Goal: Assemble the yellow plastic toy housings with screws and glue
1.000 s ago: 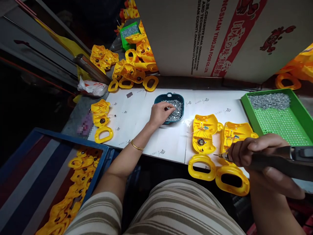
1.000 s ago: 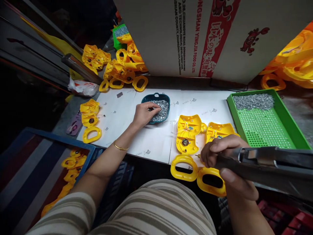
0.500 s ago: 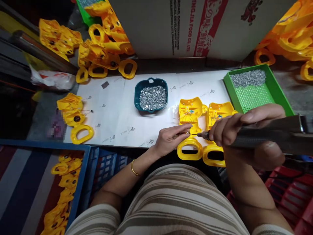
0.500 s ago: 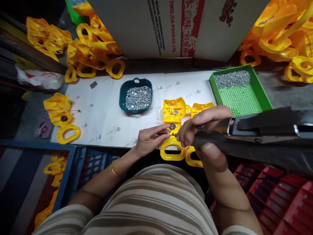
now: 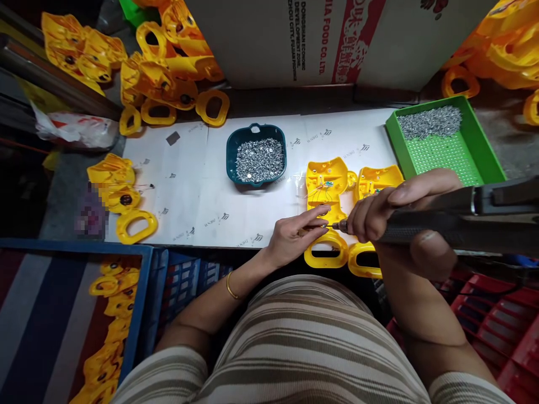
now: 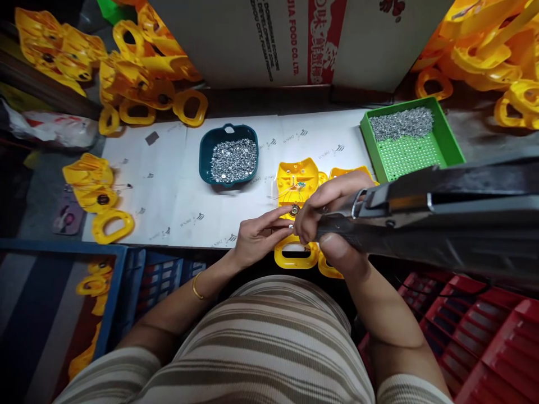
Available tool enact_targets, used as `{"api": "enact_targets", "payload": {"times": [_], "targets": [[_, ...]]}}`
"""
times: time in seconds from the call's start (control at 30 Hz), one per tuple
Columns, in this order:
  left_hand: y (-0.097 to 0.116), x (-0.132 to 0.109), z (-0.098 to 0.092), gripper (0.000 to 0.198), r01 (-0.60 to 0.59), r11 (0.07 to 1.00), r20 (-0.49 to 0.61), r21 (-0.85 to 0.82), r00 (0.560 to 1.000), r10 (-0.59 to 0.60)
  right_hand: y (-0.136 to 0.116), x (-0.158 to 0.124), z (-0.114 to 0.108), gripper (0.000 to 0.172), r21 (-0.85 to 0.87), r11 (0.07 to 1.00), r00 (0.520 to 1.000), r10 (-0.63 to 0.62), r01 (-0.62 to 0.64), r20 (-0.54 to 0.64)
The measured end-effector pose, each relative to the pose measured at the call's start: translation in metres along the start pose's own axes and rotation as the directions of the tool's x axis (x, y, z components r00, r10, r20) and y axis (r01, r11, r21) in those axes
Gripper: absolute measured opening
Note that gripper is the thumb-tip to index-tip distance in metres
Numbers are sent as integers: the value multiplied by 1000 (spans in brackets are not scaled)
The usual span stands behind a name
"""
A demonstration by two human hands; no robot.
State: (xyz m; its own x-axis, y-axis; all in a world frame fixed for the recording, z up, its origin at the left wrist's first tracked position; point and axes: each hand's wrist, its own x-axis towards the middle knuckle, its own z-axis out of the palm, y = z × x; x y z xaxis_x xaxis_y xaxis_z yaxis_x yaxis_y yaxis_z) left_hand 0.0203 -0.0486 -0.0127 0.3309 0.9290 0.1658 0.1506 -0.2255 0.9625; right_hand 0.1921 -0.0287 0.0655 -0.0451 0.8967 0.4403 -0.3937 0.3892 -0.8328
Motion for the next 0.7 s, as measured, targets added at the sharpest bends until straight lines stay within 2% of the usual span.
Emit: {"api": "enact_targets", "payload": {"times": [0.13, 0.23, 0.33, 0.4, 0.47, 0.57, 0.7], "targets": [[-1, 0, 2, 44, 21, 999, 28, 31, 999, -21, -2, 0, 2, 23, -17, 999, 999, 50, -50, -17], [-2, 0, 0, 49, -39, 992, 29, 118, 999, 36, -3, 1, 0, 23, -28, 999, 998, 46, -46, -31], [-3, 0, -6, 47, -91, 943, -74, 321, 990, 121, -1, 3, -5, 23, -26, 1000, 1000, 16, -16, -2], [-3, -1, -11, 51, -41, 893, -156, 449, 980, 123, 2, 5, -7, 23, -32, 999, 1000, 0, 1, 19], [-4, -3, -14, 67, 37, 850, -181, 526, 981, 69, 7, 8, -6, 22, -37, 999, 1000, -7, 6, -7], [-4, -4, -10, 92, 132, 792, -122, 596, 990, -73, 19, 11, -2, 18, -21, 999, 999, -39, 38, -22], [-4, -4, 0, 100, 205, 744, -75, 636, 976, -204, 43, 13, -1, 24, -34, 998, 998, -50, 51, 34]]}}
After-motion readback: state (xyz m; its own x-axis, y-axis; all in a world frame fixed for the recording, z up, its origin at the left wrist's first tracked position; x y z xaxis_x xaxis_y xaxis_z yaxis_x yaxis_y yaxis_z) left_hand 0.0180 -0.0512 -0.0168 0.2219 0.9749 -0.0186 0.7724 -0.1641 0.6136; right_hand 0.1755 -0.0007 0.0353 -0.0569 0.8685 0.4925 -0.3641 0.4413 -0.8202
